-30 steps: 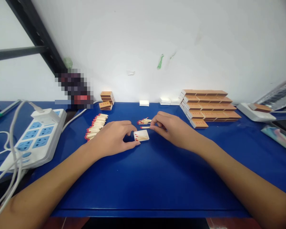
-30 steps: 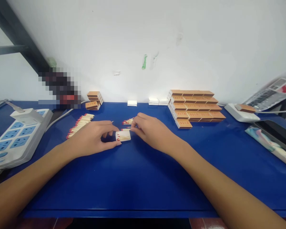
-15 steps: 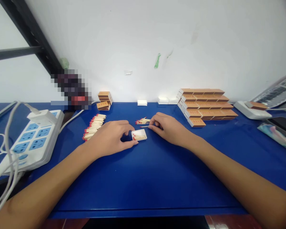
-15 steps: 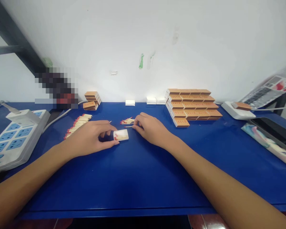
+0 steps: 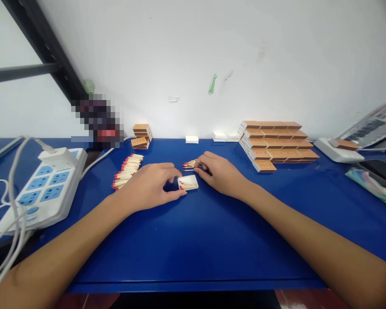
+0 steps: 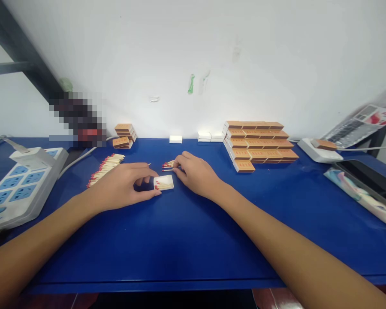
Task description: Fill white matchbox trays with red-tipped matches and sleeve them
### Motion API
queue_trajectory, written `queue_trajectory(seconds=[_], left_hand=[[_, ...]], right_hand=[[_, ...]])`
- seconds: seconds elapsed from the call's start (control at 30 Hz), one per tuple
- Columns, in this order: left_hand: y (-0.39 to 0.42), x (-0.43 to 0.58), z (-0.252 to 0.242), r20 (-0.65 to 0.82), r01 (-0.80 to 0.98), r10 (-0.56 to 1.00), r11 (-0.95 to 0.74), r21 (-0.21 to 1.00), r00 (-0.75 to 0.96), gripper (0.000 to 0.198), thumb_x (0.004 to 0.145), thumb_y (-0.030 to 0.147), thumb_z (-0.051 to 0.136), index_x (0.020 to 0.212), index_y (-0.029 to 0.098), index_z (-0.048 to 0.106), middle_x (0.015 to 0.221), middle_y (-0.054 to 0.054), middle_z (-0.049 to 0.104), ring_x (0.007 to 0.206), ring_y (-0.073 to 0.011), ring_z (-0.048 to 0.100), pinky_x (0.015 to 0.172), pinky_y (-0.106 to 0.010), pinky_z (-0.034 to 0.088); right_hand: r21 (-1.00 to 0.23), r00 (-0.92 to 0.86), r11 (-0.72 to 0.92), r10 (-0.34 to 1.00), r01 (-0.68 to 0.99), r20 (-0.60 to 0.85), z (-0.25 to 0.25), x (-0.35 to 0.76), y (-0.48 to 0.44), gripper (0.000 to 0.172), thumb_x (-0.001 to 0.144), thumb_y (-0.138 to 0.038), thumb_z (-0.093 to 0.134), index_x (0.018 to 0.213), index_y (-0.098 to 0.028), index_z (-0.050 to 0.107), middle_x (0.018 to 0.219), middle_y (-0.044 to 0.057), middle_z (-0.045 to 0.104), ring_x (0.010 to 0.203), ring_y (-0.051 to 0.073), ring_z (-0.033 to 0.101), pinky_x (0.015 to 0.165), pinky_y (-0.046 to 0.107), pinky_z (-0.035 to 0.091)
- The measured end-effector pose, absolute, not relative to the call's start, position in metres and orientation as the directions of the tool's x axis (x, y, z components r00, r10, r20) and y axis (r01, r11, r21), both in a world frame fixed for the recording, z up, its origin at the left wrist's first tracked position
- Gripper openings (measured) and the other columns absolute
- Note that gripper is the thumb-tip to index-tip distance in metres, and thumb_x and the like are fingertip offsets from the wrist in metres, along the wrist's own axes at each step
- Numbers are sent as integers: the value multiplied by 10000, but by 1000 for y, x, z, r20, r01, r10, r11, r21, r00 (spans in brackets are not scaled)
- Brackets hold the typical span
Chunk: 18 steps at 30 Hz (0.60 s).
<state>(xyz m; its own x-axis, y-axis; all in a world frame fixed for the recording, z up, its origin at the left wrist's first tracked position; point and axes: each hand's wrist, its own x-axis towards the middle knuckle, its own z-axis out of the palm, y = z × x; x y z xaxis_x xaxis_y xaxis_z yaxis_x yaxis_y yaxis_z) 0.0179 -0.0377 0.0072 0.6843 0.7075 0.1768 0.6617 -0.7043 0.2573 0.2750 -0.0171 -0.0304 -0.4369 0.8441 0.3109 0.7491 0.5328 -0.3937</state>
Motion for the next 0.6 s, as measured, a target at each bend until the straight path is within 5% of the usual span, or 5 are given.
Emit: queue_trajectory(seconds=[0.6], left_hand=[[-37, 17, 7, 176, 664, 709, -703, 256, 683, 292, 939, 477, 710, 1077, 224, 754, 888, -21, 685, 777, -186, 639, 676, -309, 436]], right_hand=[[-337, -475, 534, 845, 776, 245, -25, 274, -18, 110, 1048, -209, 516, 956, -203, 576, 1006, 57, 611, 765, 166, 556, 704, 300, 402]])
